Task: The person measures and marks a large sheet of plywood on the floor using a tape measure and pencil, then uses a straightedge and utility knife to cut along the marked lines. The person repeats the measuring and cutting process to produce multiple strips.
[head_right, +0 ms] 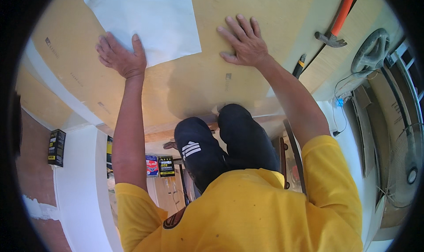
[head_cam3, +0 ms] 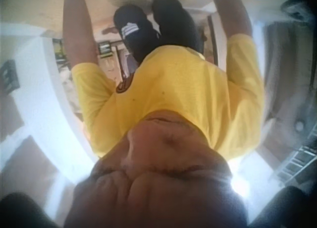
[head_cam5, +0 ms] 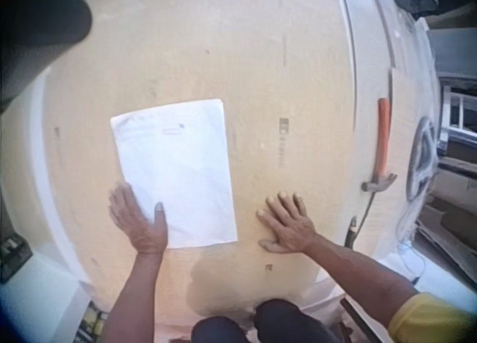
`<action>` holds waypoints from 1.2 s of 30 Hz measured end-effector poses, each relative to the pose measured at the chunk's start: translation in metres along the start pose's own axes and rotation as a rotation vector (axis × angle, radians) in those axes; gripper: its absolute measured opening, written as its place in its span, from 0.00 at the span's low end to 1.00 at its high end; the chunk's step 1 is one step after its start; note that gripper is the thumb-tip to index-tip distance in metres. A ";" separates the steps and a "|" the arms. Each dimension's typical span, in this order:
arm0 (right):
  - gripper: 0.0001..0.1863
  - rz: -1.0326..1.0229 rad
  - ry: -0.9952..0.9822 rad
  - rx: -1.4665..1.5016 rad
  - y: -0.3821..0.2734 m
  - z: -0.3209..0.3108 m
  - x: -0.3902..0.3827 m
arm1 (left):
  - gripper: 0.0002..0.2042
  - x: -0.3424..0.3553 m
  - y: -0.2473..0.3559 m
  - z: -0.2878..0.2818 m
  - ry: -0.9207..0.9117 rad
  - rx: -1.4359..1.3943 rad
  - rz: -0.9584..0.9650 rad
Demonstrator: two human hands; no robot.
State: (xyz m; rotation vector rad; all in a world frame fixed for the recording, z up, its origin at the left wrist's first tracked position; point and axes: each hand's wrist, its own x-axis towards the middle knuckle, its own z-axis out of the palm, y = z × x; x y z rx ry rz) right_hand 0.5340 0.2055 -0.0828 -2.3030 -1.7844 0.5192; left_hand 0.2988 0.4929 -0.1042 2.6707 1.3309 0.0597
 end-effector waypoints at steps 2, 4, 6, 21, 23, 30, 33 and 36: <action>0.38 0.007 -0.018 -0.007 0.001 0.001 -0.001 | 0.43 0.001 0.001 -0.002 -0.036 -0.007 -0.017; 0.38 0.004 0.014 0.002 0.001 0.002 -0.001 | 0.42 0.001 0.001 -0.003 -0.051 -0.015 -0.025; 0.39 0.007 0.017 0.009 0.001 0.002 0.000 | 0.43 0.001 0.002 -0.004 -0.089 -0.006 -0.050; 0.35 0.154 -0.073 0.094 -0.021 -0.034 0.000 | 0.43 -0.001 -0.002 0.006 -0.008 0.008 -0.015; 0.33 0.339 -0.076 0.166 -0.044 -0.051 -0.046 | 0.43 -0.001 0.000 0.006 0.000 0.012 -0.006; 0.23 1.210 -0.330 0.531 -0.165 -0.074 -0.334 | 0.43 0.002 0.003 0.002 0.018 -0.093 -0.013; 0.17 1.417 -0.723 0.655 -0.261 -0.074 -0.495 | 0.43 0.001 -0.001 0.007 0.013 -0.115 -0.019; 0.20 1.394 -0.780 0.794 -0.362 -0.033 -0.611 | 0.45 0.005 -0.010 0.004 -0.072 -0.084 -0.004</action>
